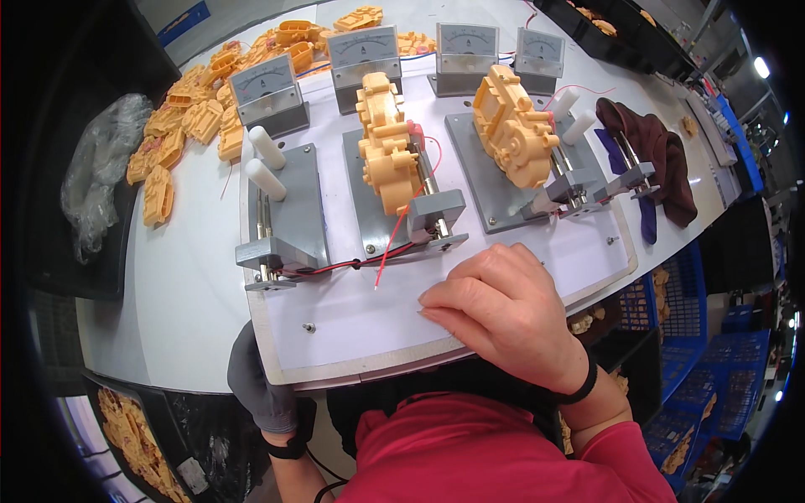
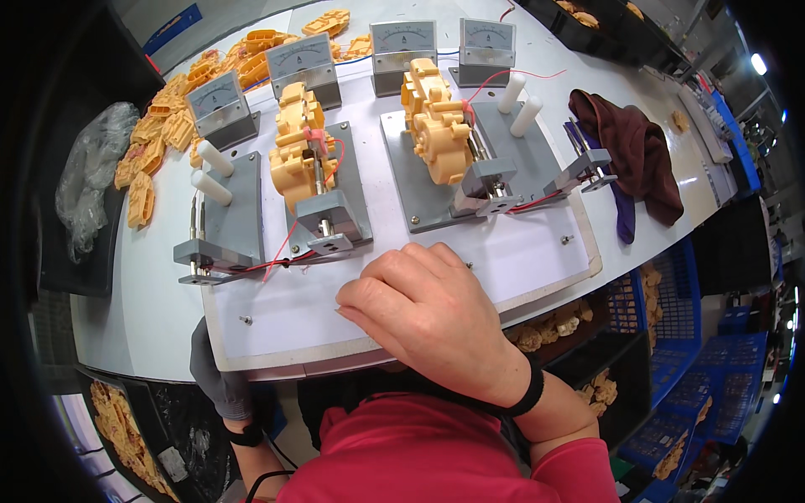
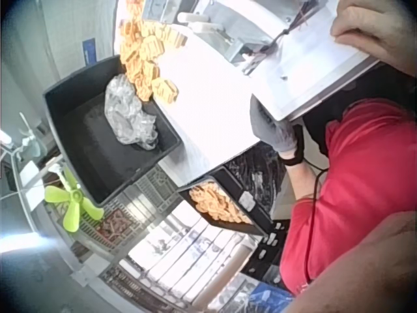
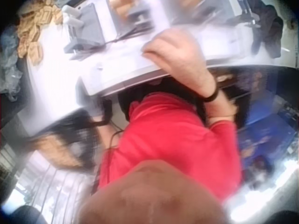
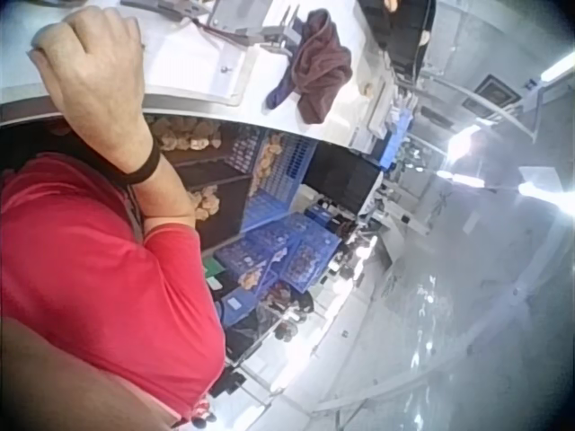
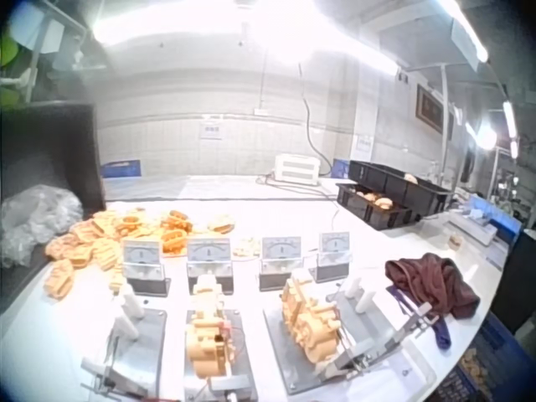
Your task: The person places yellow plastic components onto a white testing board equipped with metal clamps and wires. They connect red wires to the components and adjust the clamps to secure them. The person repeats this process for multiple units, moving them from a pile on the table to the testing board.
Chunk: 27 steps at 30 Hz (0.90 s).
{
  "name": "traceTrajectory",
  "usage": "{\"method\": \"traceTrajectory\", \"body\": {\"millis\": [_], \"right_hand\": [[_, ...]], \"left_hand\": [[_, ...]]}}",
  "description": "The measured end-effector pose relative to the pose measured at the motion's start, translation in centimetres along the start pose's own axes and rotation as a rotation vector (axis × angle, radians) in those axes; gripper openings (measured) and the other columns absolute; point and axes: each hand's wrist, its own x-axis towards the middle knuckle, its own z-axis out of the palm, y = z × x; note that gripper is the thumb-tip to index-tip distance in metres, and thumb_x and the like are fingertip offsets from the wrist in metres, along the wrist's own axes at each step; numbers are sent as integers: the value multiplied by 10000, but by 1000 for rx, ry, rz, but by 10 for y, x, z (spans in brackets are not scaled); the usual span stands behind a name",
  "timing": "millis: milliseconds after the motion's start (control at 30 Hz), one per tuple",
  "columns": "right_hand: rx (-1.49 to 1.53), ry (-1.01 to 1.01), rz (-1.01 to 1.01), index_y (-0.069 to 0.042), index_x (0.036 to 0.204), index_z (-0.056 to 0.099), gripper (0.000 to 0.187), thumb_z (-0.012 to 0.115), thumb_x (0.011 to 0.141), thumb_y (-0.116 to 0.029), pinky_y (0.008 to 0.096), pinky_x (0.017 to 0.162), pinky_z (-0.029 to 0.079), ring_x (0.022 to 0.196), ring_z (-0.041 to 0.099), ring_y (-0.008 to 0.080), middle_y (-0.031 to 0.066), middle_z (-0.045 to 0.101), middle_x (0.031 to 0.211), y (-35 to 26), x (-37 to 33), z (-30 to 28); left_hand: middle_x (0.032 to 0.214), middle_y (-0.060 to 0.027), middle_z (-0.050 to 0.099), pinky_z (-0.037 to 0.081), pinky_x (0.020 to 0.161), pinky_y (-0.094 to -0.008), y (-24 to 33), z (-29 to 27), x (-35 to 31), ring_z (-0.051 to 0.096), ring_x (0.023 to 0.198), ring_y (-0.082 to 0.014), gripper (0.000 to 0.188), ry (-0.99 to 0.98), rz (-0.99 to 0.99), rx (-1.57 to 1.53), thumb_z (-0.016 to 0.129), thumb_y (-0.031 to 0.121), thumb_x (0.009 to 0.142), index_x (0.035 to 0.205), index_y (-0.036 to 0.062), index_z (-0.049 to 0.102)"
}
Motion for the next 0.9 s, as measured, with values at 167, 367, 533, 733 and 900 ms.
{"method": "traceTrajectory", "body": {"millis": [167,367,533,733,900], "right_hand": [[0,5,6,-127,882,718,188,833,735,-104,328,665,411,739,586,193,-10,611,816,-2,-1,-1],[-5,15,4,-134,892,716,171,818,755,-128,331,670,414,747,589,193,-8,607,821,2,-3,-2],[-7,25,-26,-116,869,602,132,714,805,-143,344,708,432,793,577,207,19,537,829,2,-5,0],[-19,64,-21,-156,915,658,183,784,782,-167,320,681,419,779,578,172,-29,569,844,7,-9,5],[-17,73,-20,-156,915,654,185,783,783,-171,322,676,416,773,572,174,-26,565,840,7,-9,7]], "left_hand": [[1120,-169,679,493,913,-366,-3,-2,0,641,1006,-246,623,-3,14,11,568,464,935,1238,-80,591],[1117,-161,673,484,923,-363,-3,0,0,631,1018,-247,549,-18,-9,5,553,366,925,1246,-79,583],[1205,-166,632,464,963,-368,5,3,-2,600,1087,-253,553,-15,-30,-136,527,342,940,1300,-76,551],[1183,-185,640,480,930,-386,-9,2,-1,616,1059,-269,685,24,-24,-2,543,488,939,1288,-102,547],[1183,-181,641,480,927,-381,-11,1,-2,614,1055,-264,629,21,-3,-3,544,425,941,1287,-100,548]]}}
